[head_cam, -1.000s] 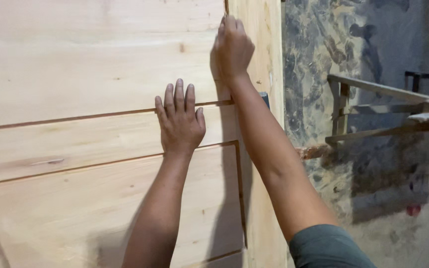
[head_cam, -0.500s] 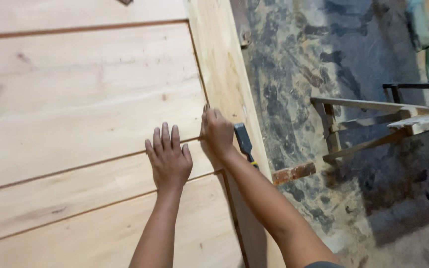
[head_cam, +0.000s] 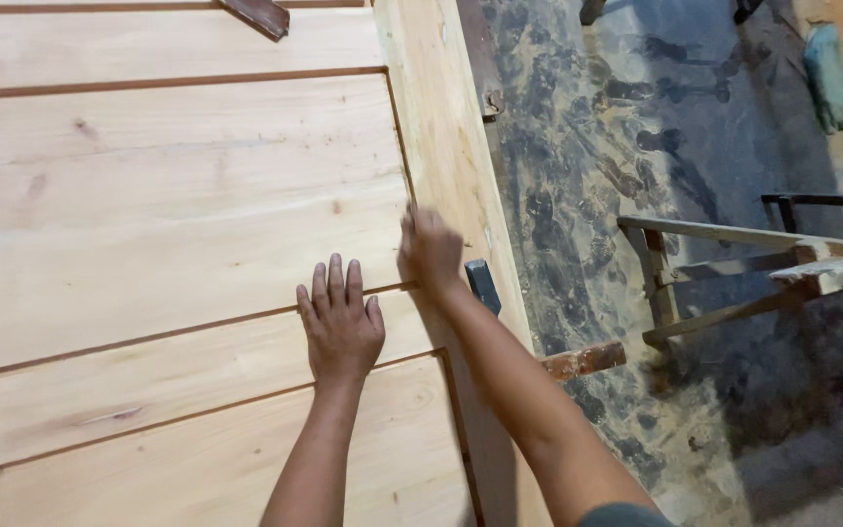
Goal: The person smooths the edges and grooves of a wooden door using a chisel and sandpaper, then uses a pneumatic tool to clean the surface. The person works on multiple sections of the door, alternating between scraping and sanding.
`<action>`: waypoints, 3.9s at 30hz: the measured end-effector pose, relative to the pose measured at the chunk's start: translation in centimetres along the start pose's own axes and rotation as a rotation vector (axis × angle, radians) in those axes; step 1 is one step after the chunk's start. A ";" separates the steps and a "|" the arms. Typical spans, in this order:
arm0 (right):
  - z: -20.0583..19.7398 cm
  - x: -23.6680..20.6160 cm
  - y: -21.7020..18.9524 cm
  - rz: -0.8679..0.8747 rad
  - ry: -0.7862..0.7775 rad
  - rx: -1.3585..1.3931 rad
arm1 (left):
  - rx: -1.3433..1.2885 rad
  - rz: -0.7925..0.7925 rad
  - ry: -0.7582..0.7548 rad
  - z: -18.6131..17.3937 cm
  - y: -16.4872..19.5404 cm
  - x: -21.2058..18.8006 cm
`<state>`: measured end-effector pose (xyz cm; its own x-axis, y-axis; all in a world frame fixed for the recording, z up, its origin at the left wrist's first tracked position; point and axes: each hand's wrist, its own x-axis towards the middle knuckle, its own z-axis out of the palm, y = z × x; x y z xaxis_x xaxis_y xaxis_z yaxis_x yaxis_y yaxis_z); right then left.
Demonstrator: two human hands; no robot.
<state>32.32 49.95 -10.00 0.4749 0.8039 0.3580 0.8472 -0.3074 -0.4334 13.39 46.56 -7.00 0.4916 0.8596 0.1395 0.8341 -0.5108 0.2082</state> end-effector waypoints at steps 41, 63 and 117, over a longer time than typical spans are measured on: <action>2.7 1.0 1.7 0.194 -0.039 0.023 | 0.030 0.001 -0.045 0.1 0.0 -0.2; 0.5 2.8 -0.8 0.126 -0.004 0.124 | -0.028 0.005 -0.057 2.1 -0.8 -1.3; -0.2 7.0 -0.9 -0.203 -0.034 0.072 | -0.027 0.003 -0.078 2.5 -0.9 -1.2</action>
<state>34.90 55.71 -6.93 0.2872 0.8626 0.4166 0.9046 -0.1012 -0.4140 12.67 45.97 -9.76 0.5131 0.8559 0.0649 0.8260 -0.5129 0.2337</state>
